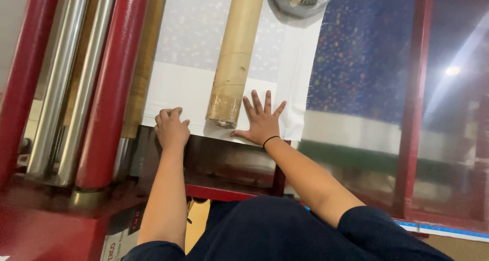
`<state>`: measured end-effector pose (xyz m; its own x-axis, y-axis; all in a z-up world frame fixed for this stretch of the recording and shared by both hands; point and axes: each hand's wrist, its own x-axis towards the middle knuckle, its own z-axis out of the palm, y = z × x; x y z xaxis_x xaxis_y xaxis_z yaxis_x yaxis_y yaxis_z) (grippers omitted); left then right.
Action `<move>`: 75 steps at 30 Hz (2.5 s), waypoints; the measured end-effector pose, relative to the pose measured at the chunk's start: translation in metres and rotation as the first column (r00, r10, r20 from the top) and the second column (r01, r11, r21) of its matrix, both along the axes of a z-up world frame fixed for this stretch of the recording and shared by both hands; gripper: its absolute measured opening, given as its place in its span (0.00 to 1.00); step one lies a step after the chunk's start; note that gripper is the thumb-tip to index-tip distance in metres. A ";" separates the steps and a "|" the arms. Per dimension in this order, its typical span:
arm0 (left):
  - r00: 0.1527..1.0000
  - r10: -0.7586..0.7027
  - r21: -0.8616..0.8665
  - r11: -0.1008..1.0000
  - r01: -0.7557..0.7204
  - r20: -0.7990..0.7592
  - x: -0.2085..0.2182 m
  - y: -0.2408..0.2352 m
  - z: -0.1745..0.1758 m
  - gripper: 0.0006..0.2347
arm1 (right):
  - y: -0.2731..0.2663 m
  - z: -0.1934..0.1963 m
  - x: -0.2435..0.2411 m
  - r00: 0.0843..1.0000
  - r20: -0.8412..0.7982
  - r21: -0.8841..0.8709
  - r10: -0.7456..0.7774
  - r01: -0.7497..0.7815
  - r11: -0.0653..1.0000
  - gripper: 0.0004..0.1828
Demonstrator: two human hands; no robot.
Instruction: Aligning and flattening fabric on a heat press or laminating machine in a print shop environment.
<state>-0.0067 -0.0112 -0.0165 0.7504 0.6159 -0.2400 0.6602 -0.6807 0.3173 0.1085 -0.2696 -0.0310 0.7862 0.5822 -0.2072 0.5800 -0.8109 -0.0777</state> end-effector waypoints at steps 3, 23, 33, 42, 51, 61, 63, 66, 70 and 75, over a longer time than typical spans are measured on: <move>1.000 0.002 0.013 1.000 -0.002 0.009 0.000 -0.001 0.004 0.20 | 0.001 0.007 0.000 1.000 0.007 0.001 0.003 -0.003 1.000 0.74; 0.998 0.056 -0.003 0.998 -0.056 0.036 -0.002 -0.008 0.004 0.19 | -0.001 0.016 0.001 1.000 -0.020 -0.034 0.004 -0.005 0.999 0.70; 0.999 0.048 0.010 0.999 -0.048 -0.020 -0.002 -0.010 0.010 0.19 | -0.003 0.016 0.000 1.000 -0.020 -0.009 0.015 -0.015 1.000 0.70; 0.998 0.059 0.027 0.998 -0.058 -0.023 -0.002 -0.014 0.016 0.20 | -0.004 0.022 0.000 0.999 -0.037 -0.008 0.014 -0.015 1.000 0.73; 0.998 0.065 0.034 0.997 -0.065 0.006 -0.005 -0.013 0.010 0.21 | -0.005 0.029 -0.002 0.999 -0.048 0.011 0.014 -0.013 1.000 0.72; 0.995 0.094 0.038 0.995 -0.094 -0.010 -0.004 -0.018 0.015 0.20 | -0.007 0.026 -0.003 0.999 -0.034 0.023 0.022 -0.021 1.000 0.72; 0.994 0.106 0.028 0.994 -0.105 -0.020 -0.003 -0.020 0.018 0.20 | -0.008 0.020 -0.002 0.999 -0.027 0.036 0.022 -0.021 0.999 0.73; 0.994 0.109 0.027 0.994 -0.108 -0.023 -0.003 -0.020 0.017 0.20 | -0.008 0.020 -0.002 1.000 -0.019 0.055 0.020 -0.019 0.998 0.76; 0.995 0.103 0.041 0.994 -0.103 0.006 -0.005 -0.020 0.009 0.20 | -0.009 0.027 -0.001 0.999 -0.044 0.046 0.019 -0.017 0.999 0.79; 0.995 0.090 0.061 0.994 -0.091 0.034 -0.009 -0.019 0.003 0.19 | -0.013 0.030 -0.002 0.999 -0.040 0.051 0.027 -0.025 0.998 0.81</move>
